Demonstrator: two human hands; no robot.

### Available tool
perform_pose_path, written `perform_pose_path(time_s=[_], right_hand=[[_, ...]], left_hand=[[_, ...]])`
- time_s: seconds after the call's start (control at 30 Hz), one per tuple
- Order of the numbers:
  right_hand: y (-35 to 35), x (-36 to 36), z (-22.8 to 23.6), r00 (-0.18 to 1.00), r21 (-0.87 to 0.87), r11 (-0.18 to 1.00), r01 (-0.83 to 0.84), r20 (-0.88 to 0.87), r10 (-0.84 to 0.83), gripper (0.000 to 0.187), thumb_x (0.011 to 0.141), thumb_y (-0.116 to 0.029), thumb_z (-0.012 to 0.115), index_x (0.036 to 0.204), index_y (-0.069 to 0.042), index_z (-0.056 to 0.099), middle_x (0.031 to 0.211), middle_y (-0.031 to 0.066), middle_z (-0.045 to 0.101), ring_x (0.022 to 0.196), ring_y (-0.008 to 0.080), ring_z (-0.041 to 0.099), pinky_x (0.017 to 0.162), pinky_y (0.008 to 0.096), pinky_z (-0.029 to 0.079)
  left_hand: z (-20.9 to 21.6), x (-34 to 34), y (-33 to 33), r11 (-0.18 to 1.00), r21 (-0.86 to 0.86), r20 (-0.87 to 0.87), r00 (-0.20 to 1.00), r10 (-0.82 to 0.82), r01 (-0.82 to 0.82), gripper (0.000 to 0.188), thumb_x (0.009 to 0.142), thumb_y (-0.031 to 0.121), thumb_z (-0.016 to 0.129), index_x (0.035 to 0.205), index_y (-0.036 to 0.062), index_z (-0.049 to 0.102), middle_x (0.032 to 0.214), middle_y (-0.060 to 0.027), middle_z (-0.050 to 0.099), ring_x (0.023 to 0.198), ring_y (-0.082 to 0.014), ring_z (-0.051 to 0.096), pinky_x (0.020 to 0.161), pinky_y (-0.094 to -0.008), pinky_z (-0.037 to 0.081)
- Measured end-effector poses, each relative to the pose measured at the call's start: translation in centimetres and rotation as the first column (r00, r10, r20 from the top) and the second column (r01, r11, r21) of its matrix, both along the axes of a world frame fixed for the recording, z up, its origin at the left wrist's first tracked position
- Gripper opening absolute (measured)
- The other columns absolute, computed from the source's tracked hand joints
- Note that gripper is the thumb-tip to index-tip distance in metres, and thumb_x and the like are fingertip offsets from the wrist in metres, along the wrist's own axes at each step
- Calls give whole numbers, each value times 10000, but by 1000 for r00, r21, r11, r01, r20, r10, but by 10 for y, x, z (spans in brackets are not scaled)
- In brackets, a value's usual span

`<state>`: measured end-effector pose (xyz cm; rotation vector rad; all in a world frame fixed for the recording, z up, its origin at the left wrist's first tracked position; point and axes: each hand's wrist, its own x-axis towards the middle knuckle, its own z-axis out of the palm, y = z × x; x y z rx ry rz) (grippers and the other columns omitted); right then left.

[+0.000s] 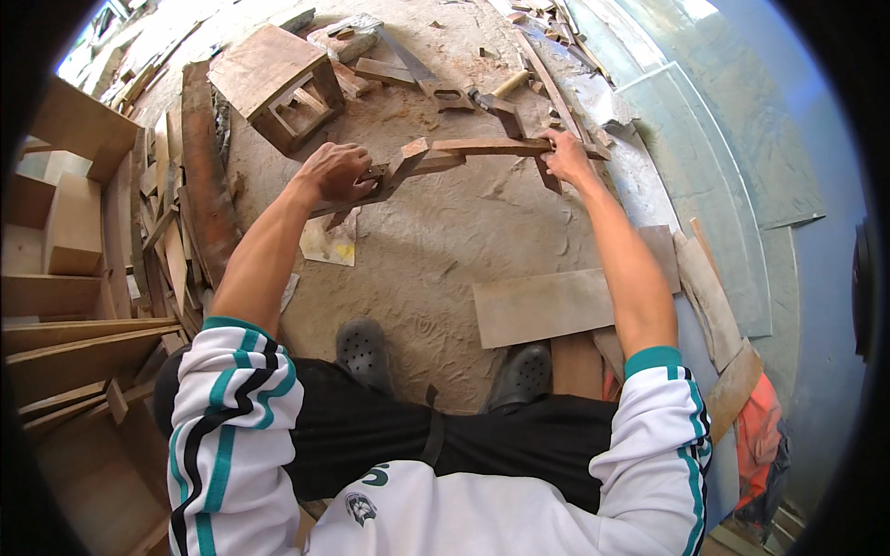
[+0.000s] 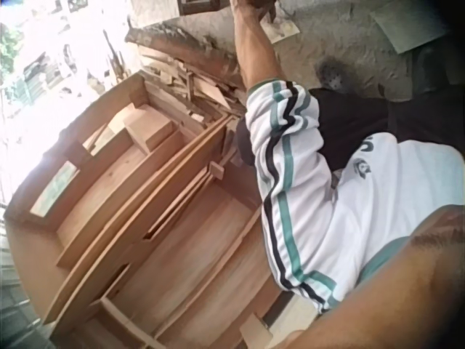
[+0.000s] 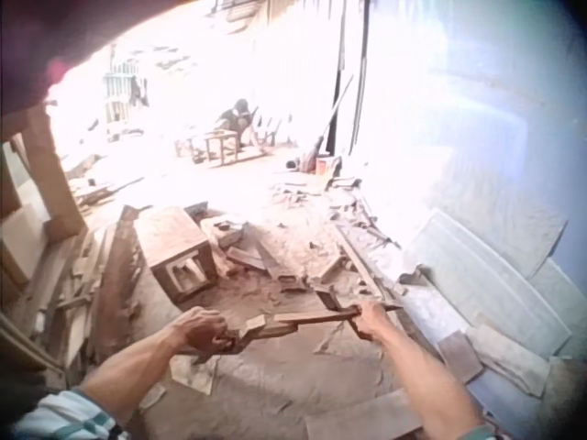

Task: The person sits on the floor and assembles small wooden pieces into a frame-like structure. They pick up and position thin wooden strips and flat boards, aligning them together and occasionally using a hammer to secure the joints.

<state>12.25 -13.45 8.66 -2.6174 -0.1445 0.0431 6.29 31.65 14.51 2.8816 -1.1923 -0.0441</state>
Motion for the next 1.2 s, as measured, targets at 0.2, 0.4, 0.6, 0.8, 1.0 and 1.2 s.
perform_pose_path(time_s=[0.2, 0.4, 0.6, 0.8, 1.0, 1.2], right_hand=[[-11, 6, 16, 967, 256, 945, 205, -202, -155, 357, 796, 35, 669, 1133, -84, 666, 1116, 116, 622, 792, 202, 679, 622, 299, 603], [-8, -3, 20, 994, 266, 964, -27, -95, 55, 373, 706, 133, 544, 993, -60, 683, 1097, 77, 626, 1052, 209, 610, 814, 299, 559], [-10, -3, -22, 923, 314, 875, -367, 5, 386, 372, 662, 122, 500, 920, -52, 703, 977, 102, 691, 974, 249, 646, 877, 317, 499], [21, -16, -23, 909, 123, 903, -412, -13, 417, 197, 734, 5, 585, 866, -39, 725, 964, 117, 693, 954, 268, 659, 865, 328, 514], [61, -36, -43, 940, 164, 929, -331, 147, 309, 186, 783, -159, 610, 903, -55, 708, 1044, 142, 660, 992, 314, 641, 902, 370, 505], [86, -59, -53, 977, 131, 974, 184, 85, -196, 598, 783, -232, 621, 1328, -58, 448, 1087, 246, 640, 1037, 396, 620, 933, 436, 487]], left_hand=[[-6, -1, 18, 988, -143, 68, 996, 64, -54, 289, 801, 316, 672, 789, 35, 606, 770, -145, 614, 777, -340, 637, 696, -430, 510], [-13, 3, 9, 896, -151, -29, 908, 418, -418, 360, 801, 350, 651, 735, -3, 620, 736, -204, 641, 731, -389, 642, 686, -471, 507], [-25, 0, -50, 745, -161, -181, 761, 623, -648, 471, 767, 446, 648, 801, -20, 705, 787, -256, 675, 794, -409, 676, 766, -461, 533], [-44, -7, -72, 602, -130, -327, 607, 724, -788, 474, 769, 437, 632, 805, -26, 725, 845, -285, 677, 842, -404, 681, 776, -461, 534], [-76, -17, -56, 525, -124, -413, 525, 744, -842, 502, 774, 449, 627, 807, -45, 710, 808, -266, 679, 831, -410, 677, 782, -461, 526], [-77, -22, -57, 491, -155, -456, 503, 734, -857, 516, 779, 432, 648, 932, -60, 673, 898, -277, 685, 887, -422, 669, 827, -463, 519]])
